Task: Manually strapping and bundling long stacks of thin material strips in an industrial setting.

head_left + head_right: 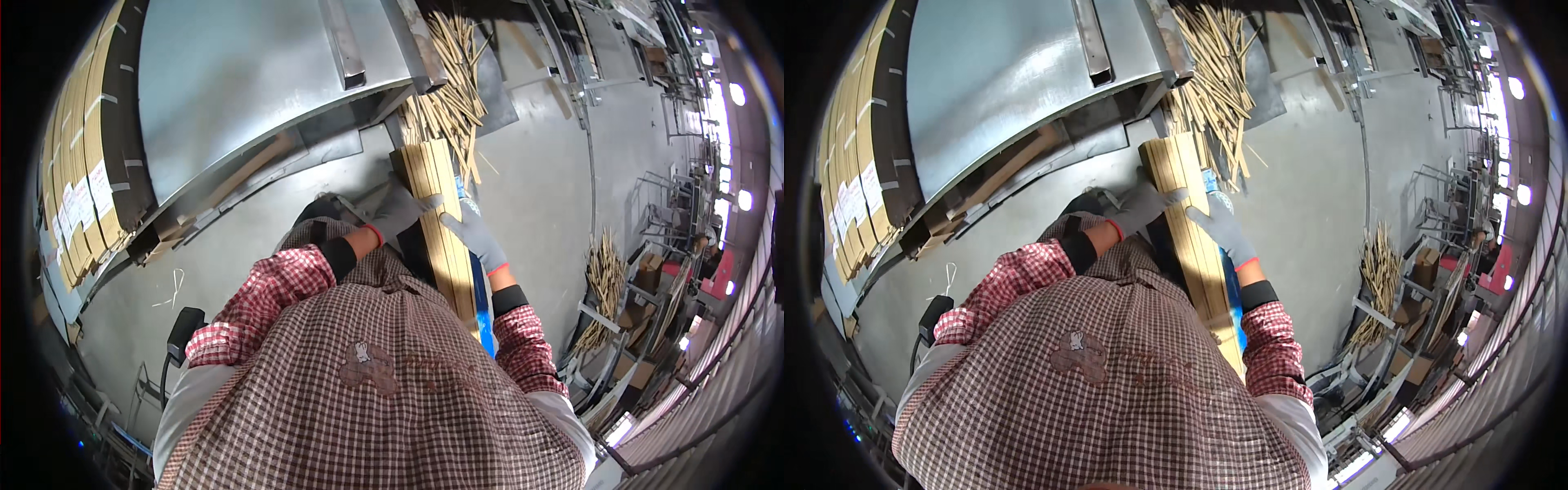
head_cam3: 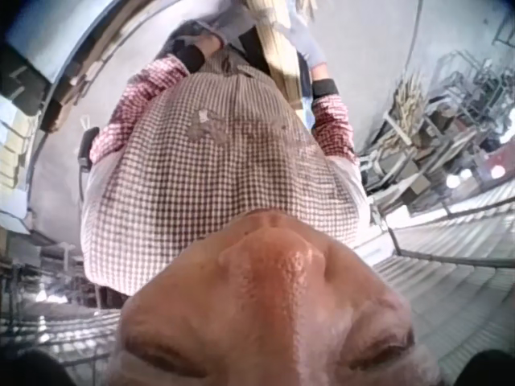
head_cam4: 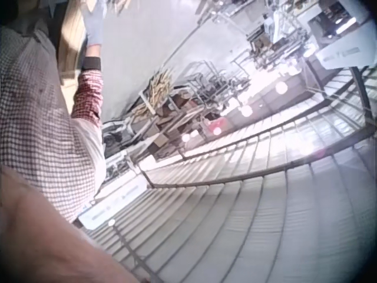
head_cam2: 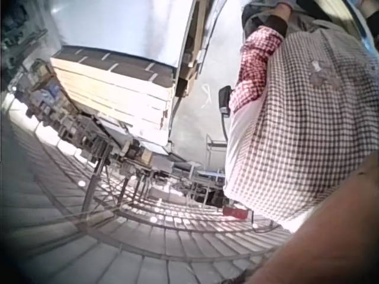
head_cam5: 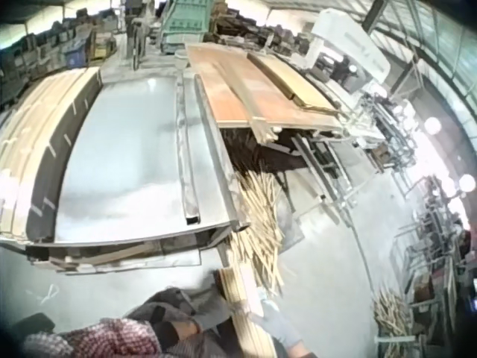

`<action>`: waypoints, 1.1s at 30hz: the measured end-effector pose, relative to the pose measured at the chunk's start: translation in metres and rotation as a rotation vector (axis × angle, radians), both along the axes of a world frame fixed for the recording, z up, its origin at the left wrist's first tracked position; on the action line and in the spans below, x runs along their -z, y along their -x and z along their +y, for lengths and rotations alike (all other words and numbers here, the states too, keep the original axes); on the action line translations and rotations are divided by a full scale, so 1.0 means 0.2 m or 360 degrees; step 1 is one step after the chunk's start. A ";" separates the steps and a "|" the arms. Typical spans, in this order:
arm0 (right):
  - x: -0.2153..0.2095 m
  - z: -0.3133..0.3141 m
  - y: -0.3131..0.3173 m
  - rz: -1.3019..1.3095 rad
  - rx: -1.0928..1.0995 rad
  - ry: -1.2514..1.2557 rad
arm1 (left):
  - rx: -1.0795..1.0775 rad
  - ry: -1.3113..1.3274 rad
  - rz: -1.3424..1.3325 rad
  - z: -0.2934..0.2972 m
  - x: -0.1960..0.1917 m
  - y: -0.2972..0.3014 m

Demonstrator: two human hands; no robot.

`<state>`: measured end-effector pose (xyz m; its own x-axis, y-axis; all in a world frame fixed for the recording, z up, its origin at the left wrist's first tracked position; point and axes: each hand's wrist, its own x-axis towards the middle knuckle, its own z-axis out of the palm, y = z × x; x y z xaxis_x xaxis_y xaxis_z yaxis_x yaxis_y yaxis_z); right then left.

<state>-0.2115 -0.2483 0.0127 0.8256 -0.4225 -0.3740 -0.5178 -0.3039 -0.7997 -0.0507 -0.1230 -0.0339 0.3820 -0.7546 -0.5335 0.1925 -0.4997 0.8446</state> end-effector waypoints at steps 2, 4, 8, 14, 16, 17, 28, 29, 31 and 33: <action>-0.01 -0.01 -0.02 0.0036 -0.0059 -0.0015 | -0.0139 0.0195 -0.0118 0.01 -0.01 0.01; -0.02 -0.04 -0.06 0.0057 -0.0122 -0.0028 | -0.0282 0.0389 -0.0254 0.00 -0.01 0.00; -0.07 -0.14 -0.26 0.0211 -0.0284 0.0175 | 0.0002 0.0070 -0.0039 -0.01 0.00 -0.14; -0.42 -0.36 -0.34 0.0079 -0.0461 0.0063 | 0.0018 -0.0046 -0.0703 0.18 -0.43 -0.28; -0.67 -0.29 -0.46 0.0101 -0.0956 -0.0020 | 0.0125 0.0190 -0.0122 0.25 -0.65 -0.33; -0.77 -0.23 -0.52 0.0135 -0.1014 -0.0272 | 0.0122 0.0180 -0.0107 0.25 -0.69 -0.32; -0.60 -0.22 -0.64 -0.0378 -0.1188 -0.0280 | -0.0154 0.0546 0.0312 0.44 -0.44 -0.40; -0.62 -0.34 -0.63 -0.0012 -0.0860 -0.0277 | -0.0348 0.0723 -0.0047 0.50 -0.37 -0.40; -0.51 -0.59 -0.58 0.0542 -0.0651 0.0189 | -0.0323 -0.0014 0.0290 0.52 -0.26 -0.45; -0.13 -0.67 -0.49 0.0643 -0.0759 0.0513 | -0.0244 -0.0015 -0.0057 0.33 0.00 -0.37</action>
